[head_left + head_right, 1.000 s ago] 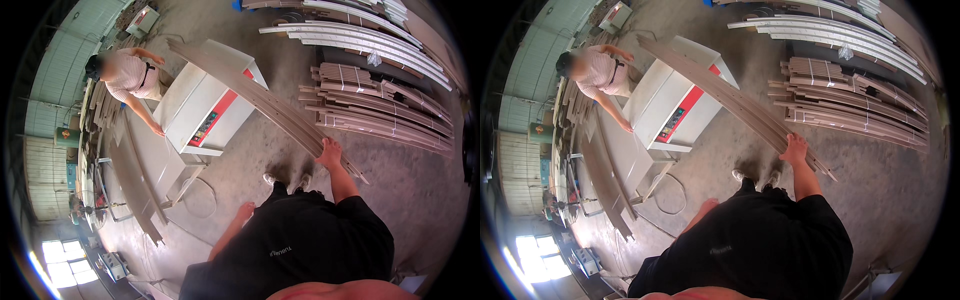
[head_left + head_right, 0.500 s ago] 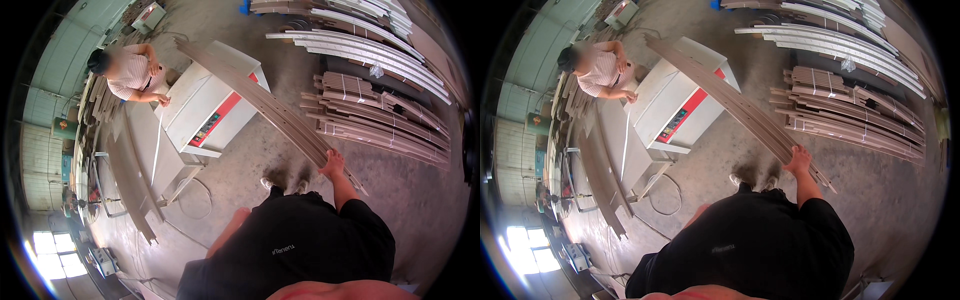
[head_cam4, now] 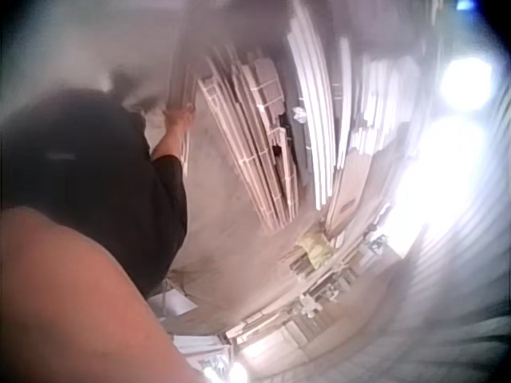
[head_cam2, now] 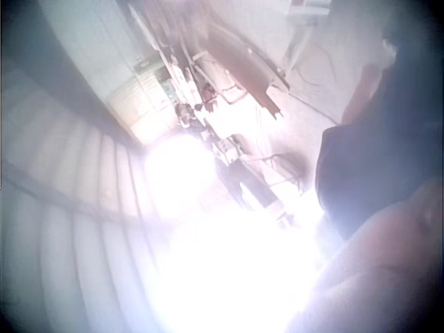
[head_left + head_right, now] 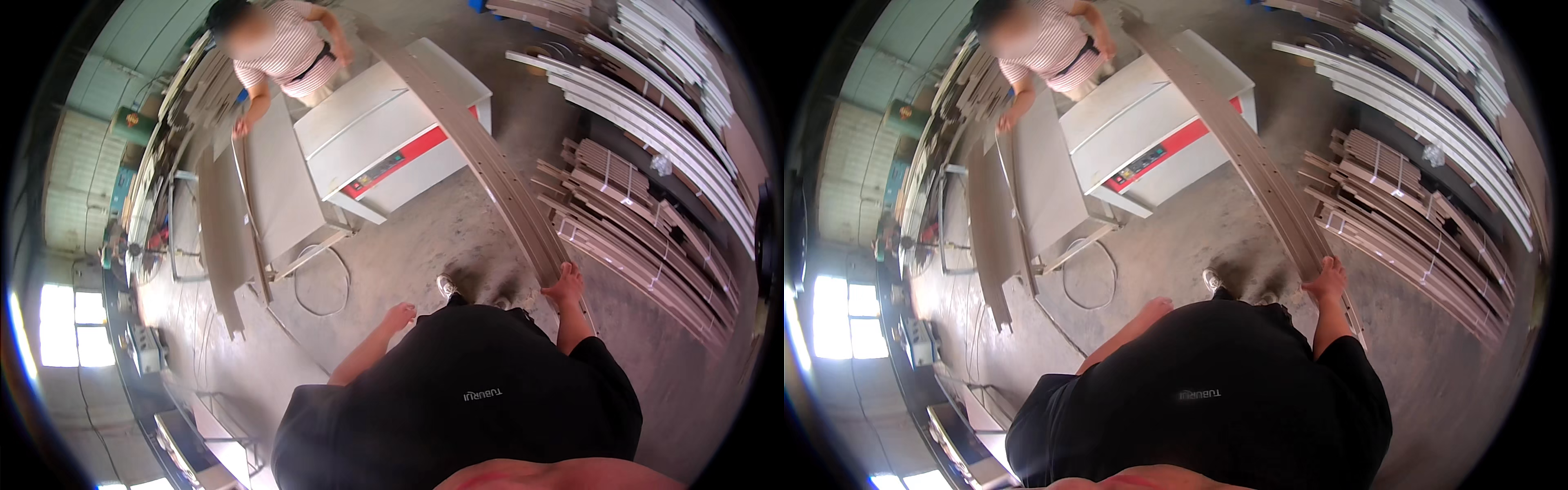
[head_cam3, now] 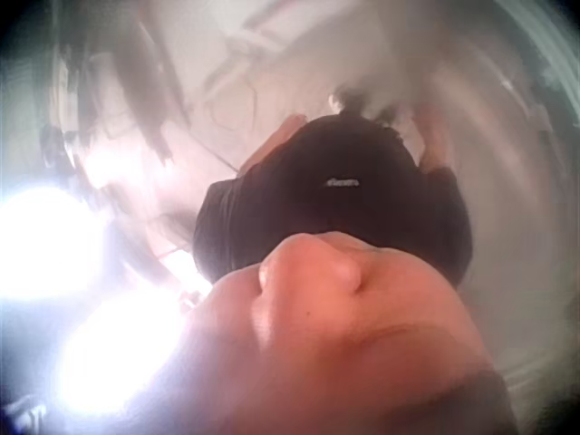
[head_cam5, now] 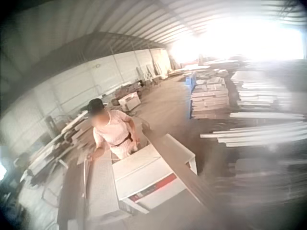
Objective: The person repeatedly picks up long wooden planks from a stack on the floor, carries them to a white machine, and places them down. This process is repeated multiple times with different planks in a workshop setting.
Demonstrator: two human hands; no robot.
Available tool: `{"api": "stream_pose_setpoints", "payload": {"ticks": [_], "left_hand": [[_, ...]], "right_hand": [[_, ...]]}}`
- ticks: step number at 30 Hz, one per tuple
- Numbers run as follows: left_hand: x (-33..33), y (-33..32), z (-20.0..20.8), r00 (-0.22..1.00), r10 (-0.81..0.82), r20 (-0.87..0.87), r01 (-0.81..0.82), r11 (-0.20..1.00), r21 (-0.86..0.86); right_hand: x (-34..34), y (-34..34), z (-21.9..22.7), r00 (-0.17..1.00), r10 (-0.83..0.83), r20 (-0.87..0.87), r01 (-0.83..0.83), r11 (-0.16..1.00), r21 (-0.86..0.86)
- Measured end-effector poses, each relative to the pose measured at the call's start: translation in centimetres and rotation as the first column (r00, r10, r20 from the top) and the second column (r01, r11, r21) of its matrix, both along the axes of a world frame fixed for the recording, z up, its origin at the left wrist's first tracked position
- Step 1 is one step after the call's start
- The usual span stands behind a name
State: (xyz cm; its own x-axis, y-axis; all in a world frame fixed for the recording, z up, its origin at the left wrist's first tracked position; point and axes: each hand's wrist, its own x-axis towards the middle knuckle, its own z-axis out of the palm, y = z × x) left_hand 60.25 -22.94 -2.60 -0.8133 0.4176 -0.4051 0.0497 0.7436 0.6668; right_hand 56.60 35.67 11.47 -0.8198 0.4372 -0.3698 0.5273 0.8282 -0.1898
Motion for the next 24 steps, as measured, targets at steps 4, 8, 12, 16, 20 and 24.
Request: {"api": "stream_pose_setpoints", "payload": {"ticks": [4,8,12,16,20,24], "left_hand": [[0.9,-0.7,0.9,0.991,0.085,0.106,-0.086,0.996,0.007],[1.9,-1.0,1.9,0.998,0.047,0.029,-0.047,0.999,-0.015],[2.8,-2.7,1.2,0.926,-0.325,-0.191,0.259,0.916,-0.306],[2.2,-2.6,2.4,0.970,-0.222,-0.097,0.193,0.950,-0.248],[0.8,-3.2,2.4,0.994,-0.109,0.022,0.111,0.972,-0.207],[-2.5,-3.0,4.3,0.965,-0.262,-0.009,0.245,0.916,-0.318]], "right_hand": [[-0.3,-0.5,-0.1,1.000,0.012,0.006,-0.012,0.999,0.039],[-0.7,-0.9,0.6,1.000,0.005,0.012,-0.005,1.000,0.030],[-0.8,-0.9,-0.6,1.000,0.027,0.001,-0.027,0.998,0.054],[-0.8,-0.9,-1.0,1.000,0.018,0.015,-0.019,0.998,0.068],[-1.4,-1.6,-0.4,0.997,0.010,0.076,-0.017,0.996,0.092],[-1.1,-1.0,-1.2,0.989,-0.023,0.149,0.004,0.992,0.129]]}}
